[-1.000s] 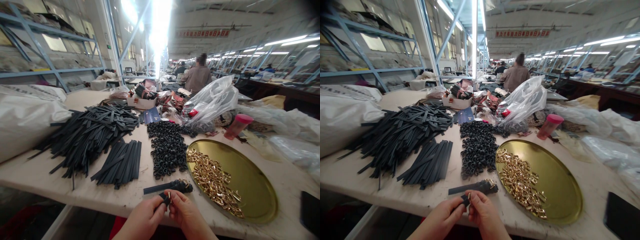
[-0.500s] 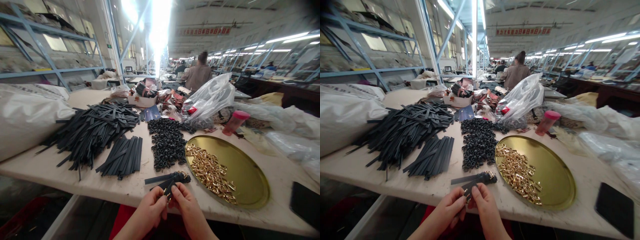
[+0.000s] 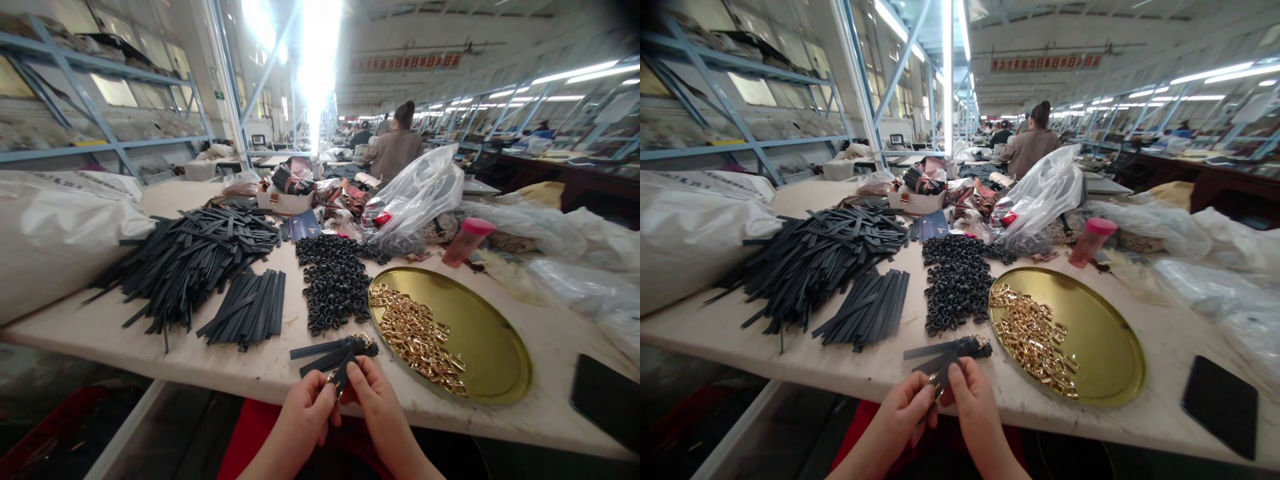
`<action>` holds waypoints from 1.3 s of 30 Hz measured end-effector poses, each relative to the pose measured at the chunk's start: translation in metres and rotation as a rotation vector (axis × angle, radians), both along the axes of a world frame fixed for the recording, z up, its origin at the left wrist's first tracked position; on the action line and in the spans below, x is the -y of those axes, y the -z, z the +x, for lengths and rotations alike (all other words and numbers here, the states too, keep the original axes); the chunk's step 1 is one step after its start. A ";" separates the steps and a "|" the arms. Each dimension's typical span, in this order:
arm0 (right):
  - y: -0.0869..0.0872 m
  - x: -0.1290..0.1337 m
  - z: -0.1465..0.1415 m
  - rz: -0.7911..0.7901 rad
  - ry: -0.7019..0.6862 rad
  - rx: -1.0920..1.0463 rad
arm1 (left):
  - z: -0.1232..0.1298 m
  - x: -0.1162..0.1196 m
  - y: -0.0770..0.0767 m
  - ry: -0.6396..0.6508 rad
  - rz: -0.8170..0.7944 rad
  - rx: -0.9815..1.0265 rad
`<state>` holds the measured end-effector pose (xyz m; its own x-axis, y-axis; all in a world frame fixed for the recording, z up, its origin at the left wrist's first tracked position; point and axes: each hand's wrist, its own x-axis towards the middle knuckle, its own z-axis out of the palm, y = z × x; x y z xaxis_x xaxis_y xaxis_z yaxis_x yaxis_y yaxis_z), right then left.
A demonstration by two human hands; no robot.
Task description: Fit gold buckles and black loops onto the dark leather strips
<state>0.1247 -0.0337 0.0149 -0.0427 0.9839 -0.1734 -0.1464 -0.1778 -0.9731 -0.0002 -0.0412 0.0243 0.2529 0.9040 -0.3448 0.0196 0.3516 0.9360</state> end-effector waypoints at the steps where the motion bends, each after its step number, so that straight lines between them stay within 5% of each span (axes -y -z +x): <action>1: 0.000 0.001 0.000 -0.031 -0.014 -0.049 | 0.000 0.001 0.002 -0.009 -0.002 0.002; 8: 0.010 0.003 -0.001 -0.027 -0.143 -0.120 | 0.000 0.002 0.014 -0.048 0.017 -0.083; 16: 0.009 0.003 0.009 0.319 -0.095 0.495 | -0.004 0.004 0.001 0.036 0.188 -0.386; 21: 0.016 -0.007 0.003 -0.060 -0.203 -0.027 | -0.011 -0.005 -0.003 0.109 0.155 -0.359; 24: 0.014 -0.015 0.003 -0.080 -0.299 -0.146 | -0.016 -0.017 0.005 0.114 0.054 -0.243; 29: -0.010 -0.054 0.024 0.160 -0.489 0.355 | -0.019 -0.035 0.013 0.040 0.013 -0.055; 33: -0.012 -0.109 0.033 0.322 -0.333 1.034 | -0.020 -0.047 0.016 0.019 0.039 -0.156; 39: 0.008 -0.143 0.025 0.306 -0.306 1.193 | -0.024 -0.053 0.027 -0.027 0.039 -0.220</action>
